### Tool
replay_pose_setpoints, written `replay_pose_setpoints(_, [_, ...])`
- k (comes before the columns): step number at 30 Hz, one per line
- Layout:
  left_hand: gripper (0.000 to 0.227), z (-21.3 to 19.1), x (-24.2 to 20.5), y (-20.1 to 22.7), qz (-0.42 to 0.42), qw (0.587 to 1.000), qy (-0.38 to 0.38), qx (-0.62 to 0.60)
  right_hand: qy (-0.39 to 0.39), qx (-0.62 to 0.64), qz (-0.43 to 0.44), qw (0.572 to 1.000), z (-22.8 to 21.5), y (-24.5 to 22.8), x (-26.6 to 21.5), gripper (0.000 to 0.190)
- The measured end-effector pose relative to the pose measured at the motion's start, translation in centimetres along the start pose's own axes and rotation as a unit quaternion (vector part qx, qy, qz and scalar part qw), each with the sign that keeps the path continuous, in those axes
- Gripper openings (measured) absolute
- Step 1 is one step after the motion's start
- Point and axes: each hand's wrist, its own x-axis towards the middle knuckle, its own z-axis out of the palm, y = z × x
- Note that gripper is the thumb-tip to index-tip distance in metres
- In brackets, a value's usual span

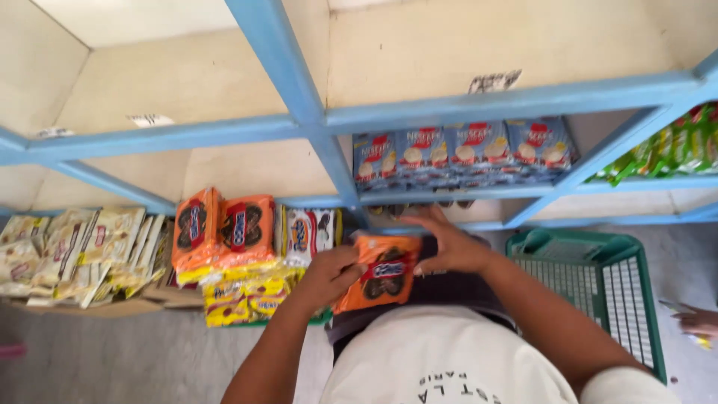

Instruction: Stocking grocery store shelves with snack packs and biscuit packages.

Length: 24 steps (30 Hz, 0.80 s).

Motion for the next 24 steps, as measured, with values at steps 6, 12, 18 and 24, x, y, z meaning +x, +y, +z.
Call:
replay_pose_setpoints(6, [0.02,-0.3,1.8,6.1,0.188,0.976,-0.105,0.026,-0.168,0.124,-0.009,0.978,0.4,-0.4,-0.1,0.093])
replay_pose_setpoints(12, [0.013,1.4,2.7,1.7,0.119,0.992,0.018,-0.036,-0.027,0.412,0.13,0.902,1.4,3.4,-3.2,0.07])
replay_pose_setpoints(18, [0.05,6.7,0.8,-1.1,0.021,0.979,0.068,-0.19,0.095,0.627,0.171,0.754,1.7,4.2,-5.3,0.066])
replay_pose_setpoints(24, [0.057,10.2,-1.8,-6.3,-0.055,0.956,-0.027,-0.285,0.107,0.704,0.228,0.664,4.8,5.0,-2.4,0.049])
